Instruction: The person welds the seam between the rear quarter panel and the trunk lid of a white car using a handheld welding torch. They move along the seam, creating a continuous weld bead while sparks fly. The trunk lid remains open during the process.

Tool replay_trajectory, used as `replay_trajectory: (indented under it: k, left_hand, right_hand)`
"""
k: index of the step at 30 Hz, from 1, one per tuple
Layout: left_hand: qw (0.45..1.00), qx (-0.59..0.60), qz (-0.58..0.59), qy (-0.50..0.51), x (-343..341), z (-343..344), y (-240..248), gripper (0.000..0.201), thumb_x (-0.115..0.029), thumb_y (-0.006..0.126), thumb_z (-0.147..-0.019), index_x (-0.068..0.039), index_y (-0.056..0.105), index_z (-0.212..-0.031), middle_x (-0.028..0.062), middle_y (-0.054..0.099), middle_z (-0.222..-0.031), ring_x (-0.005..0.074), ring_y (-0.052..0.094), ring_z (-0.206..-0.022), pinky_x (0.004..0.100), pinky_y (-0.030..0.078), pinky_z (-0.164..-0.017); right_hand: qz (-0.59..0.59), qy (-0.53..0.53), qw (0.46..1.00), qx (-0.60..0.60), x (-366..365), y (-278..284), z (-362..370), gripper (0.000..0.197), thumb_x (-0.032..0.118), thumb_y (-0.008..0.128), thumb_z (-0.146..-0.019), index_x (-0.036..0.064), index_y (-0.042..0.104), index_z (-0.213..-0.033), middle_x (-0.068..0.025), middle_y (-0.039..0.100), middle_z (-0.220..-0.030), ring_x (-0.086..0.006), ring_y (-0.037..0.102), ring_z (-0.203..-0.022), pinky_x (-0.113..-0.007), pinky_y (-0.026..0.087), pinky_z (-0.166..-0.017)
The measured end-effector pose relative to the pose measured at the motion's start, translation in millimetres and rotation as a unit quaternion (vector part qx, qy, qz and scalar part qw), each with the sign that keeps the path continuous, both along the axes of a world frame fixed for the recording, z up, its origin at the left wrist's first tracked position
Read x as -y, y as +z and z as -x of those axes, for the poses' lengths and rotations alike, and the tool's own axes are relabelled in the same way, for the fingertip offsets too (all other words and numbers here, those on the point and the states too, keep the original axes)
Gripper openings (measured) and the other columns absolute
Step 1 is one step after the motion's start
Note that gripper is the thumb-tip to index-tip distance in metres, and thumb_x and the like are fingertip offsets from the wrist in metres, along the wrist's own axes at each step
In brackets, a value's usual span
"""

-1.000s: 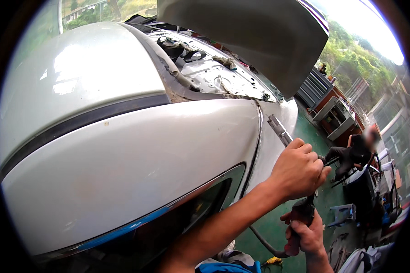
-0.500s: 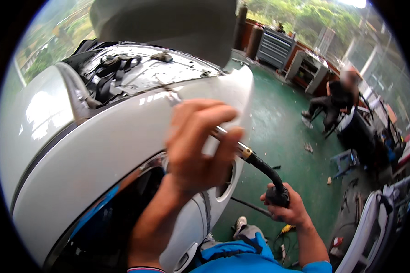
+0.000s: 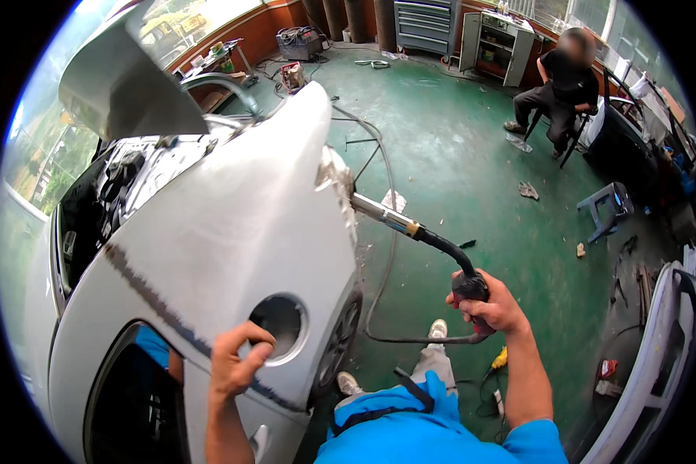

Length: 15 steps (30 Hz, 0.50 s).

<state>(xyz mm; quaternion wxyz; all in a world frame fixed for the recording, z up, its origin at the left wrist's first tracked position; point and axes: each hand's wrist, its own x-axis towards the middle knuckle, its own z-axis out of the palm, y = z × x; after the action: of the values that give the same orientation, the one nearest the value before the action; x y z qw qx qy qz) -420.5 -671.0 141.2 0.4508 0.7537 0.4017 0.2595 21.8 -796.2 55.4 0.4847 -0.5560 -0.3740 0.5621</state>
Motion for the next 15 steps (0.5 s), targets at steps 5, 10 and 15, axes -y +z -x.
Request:
replay_trajectory:
  k: [5, 10, 15]
  left_hand:
    - [0.953, -0.202, 0.227, 0.003, 26.4, -78.3, -118.2, 0.032, -0.031, 0.071, -0.091, -0.003, 0.072, -0.107, 0.0106, 0.074, -0.097, 0.0215, 0.069, -0.089, 0.0346, 0.053, -0.08]
    - [0.896, -0.374, 0.237, -0.024, 38.8, -123.9, -167.2, 0.043, -0.042, 0.07, -0.091, -0.007, 0.072, -0.115, 0.0168, 0.074, -0.102, 0.0328, 0.071, -0.096, 0.0404, 0.054, -0.086]
    - [0.907, -0.346, 0.24, 0.011, 6.8, -161.1, -179.4, 0.043, -0.044, 0.067, -0.091, -0.008, 0.073, -0.113, 0.0157, 0.074, -0.098, 0.0345, 0.07, -0.096, 0.0427, 0.054, -0.085]
  right_hand:
    - [0.033, -0.06, 0.994, 0.08, -26.8, 2.0, -177.5, 0.027, 0.016, 0.07, -0.087, 0.004, 0.06, -0.11, -0.0076, 0.072, -0.094, -0.0102, 0.062, -0.064, -0.026, 0.052, -0.055]
    - [-0.015, -0.269, 0.917, 0.294, -55.4, 78.0, -370.7, 0.027, 0.024, 0.069, -0.089, 0.0059, 0.059, -0.107, -0.0022, 0.065, -0.08, -0.0097, 0.057, -0.053, -0.025, 0.046, -0.047]
    - [-0.11, -0.259, 0.848, 0.45, -73.5, 240.4, -440.8, 0.037, 0.034, 0.068, -0.093, 0.0089, 0.06, -0.117, 0.0019, 0.061, -0.09, -0.0017, 0.05, -0.065, -0.019, 0.037, -0.052]
